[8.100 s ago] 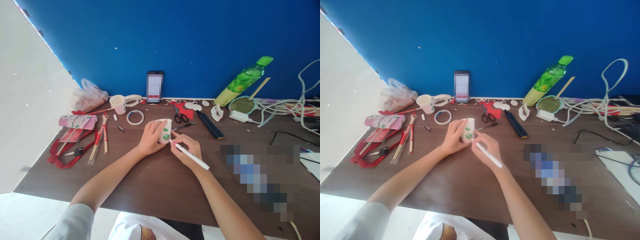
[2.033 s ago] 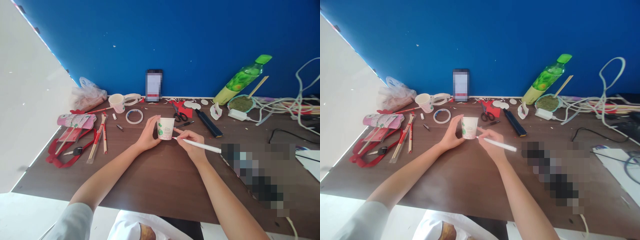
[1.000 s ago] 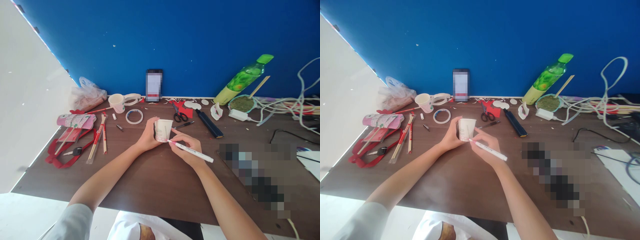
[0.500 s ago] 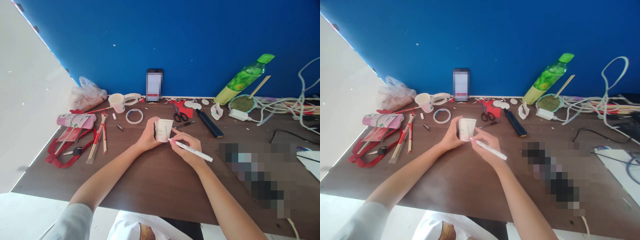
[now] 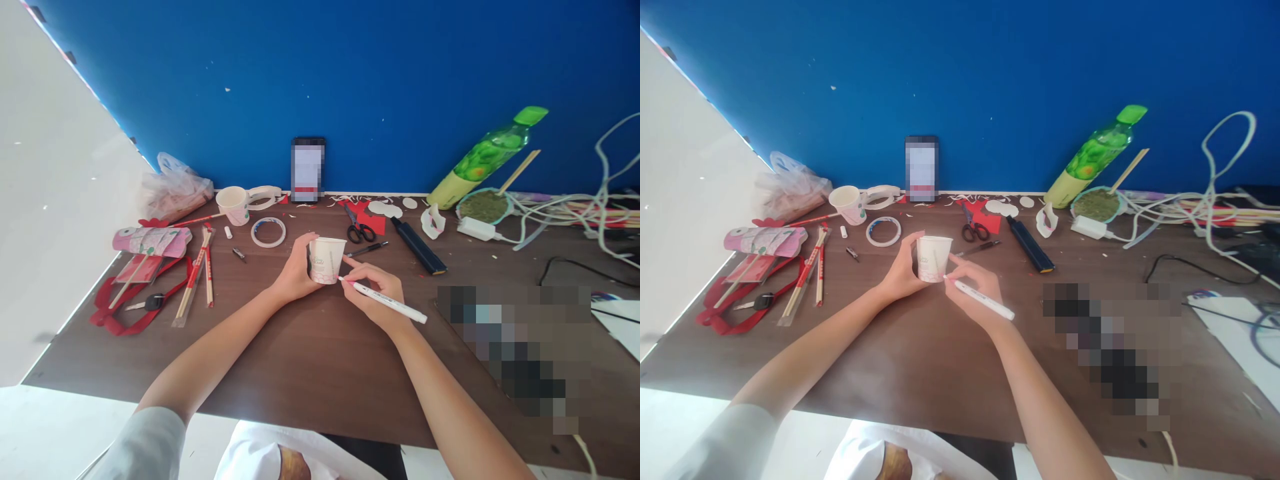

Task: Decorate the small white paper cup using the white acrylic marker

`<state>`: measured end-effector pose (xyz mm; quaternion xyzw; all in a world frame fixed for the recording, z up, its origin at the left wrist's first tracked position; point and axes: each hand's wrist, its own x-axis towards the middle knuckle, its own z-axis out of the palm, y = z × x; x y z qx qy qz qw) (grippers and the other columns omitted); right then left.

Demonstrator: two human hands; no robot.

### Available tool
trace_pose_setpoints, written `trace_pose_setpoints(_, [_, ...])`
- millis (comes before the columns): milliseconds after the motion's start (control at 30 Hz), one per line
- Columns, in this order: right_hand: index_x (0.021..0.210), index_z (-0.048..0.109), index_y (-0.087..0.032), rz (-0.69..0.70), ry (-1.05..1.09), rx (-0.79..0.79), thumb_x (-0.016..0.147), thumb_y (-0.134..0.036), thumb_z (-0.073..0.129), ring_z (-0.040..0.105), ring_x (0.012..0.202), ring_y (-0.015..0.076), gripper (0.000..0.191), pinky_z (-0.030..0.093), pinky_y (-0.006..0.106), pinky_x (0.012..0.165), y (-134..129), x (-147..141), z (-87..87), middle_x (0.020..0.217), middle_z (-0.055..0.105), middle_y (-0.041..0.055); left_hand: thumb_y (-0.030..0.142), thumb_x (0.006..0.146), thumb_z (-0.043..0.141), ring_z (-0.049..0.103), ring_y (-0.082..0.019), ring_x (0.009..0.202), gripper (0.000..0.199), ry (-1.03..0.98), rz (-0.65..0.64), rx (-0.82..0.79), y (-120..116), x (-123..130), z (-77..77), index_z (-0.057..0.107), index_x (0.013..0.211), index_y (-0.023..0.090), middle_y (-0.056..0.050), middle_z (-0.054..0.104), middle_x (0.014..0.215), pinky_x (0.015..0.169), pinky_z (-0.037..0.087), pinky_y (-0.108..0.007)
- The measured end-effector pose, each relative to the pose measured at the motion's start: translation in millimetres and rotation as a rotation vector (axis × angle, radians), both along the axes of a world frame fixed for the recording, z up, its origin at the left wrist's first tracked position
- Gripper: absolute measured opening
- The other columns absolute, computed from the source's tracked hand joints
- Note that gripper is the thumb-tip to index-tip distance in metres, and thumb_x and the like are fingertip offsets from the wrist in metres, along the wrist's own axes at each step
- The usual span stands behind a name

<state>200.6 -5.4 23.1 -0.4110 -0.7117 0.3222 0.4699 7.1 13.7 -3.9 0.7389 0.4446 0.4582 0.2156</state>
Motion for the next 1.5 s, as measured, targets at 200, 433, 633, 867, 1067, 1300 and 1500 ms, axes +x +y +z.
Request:
trace_pose_setpoints(200, [0.063,0.063,-0.023,0.038,0.004,-0.034,0.070,-0.016,0.068,0.065,0.114,0.0305,0.011,0.051,0.040,0.097,1.2,2.7,-1.7,0.082,0.076,0.0050,0.044,0.066,0.080,0.040,-0.034,0.137,0.095,-0.014,-0.007,-0.002,1.2,-0.7,-4.2,0.021,0.135,0.019,-0.023,0.035,0.143,0.113,0.035,-0.051])
trace_pose_setpoints(433, [0.064,0.064,-0.023,-0.047,0.127,-0.074,0.071,-0.021,0.070,0.068,0.110,0.0321,0.010,0.055,0.039,0.088,3.7,1.8,0.9,0.072,0.073,0.0043,0.044,0.067,0.080,0.038,-0.035,0.140,0.102,0.019,-0.053,-0.069,1.7,-0.6,-4.3,0.014,0.142,0.024,-0.023,0.025,0.153,0.107,0.043,-0.048])
trace_pose_setpoints(633, [0.062,0.064,-0.023,-0.026,0.103,-0.005,0.069,-0.020,0.072,0.066,0.112,0.0322,0.010,0.052,0.042,0.097,2.1,-1.8,0.1,0.072,0.074,0.0041,0.048,0.062,0.083,0.045,-0.034,0.135,0.108,-0.022,-0.037,-0.143,2.2,-0.8,-3.3,0.015,0.142,0.025,-0.021,0.029,0.152,0.104,0.046,-0.046])
trace_pose_setpoints(867, [0.062,0.065,-0.023,-0.042,0.079,0.002,0.069,-0.019,0.070,0.067,0.110,0.0321,0.010,0.054,0.042,0.096,1.3,-3.0,2.6,0.071,0.074,0.0043,0.047,0.062,0.083,0.044,-0.035,0.136,0.109,-0.014,-0.049,-0.135,2.7,-1.2,-2.8,0.014,0.142,0.025,-0.021,0.029,0.152,0.104,0.045,-0.047])
trace_pose_setpoints(1067, [0.062,0.064,-0.024,-0.048,0.079,0.005,0.069,-0.020,0.071,0.068,0.109,0.0318,0.011,0.053,0.042,0.096,2.6,-2.2,0.6,0.071,0.074,0.0038,0.046,0.063,0.082,0.043,-0.035,0.136,0.107,0.006,-0.041,-0.142,1.3,-1.4,-0.5,0.014,0.143,0.024,-0.020,0.030,0.152,0.104,0.046,-0.046])
trace_pose_setpoints(1300, [0.061,0.063,-0.024,-0.049,0.084,0.006,0.069,-0.020,0.070,0.068,0.108,0.0317,0.012,0.053,0.041,0.095,3.7,-0.9,0.6,0.069,0.072,0.0029,0.046,0.064,0.082,0.043,-0.035,0.136,0.107,0.000,-0.044,-0.129,1.6,-1.3,-0.8,0.014,0.143,0.026,-0.019,0.031,0.152,0.103,0.047,-0.046])
trace_pose_setpoints(1500, [0.061,0.062,-0.023,-0.030,0.074,0.027,0.069,-0.017,0.069,0.069,0.108,0.0320,0.012,0.053,0.041,0.094,5.6,0.8,-2.1,0.068,0.070,0.0025,0.041,0.065,0.082,0.048,-0.034,0.133,0.105,0.004,-0.045,-0.118,1.4,-1.0,-1.6,0.013,0.143,0.026,-0.020,0.030,0.152,0.102,0.048,-0.045])
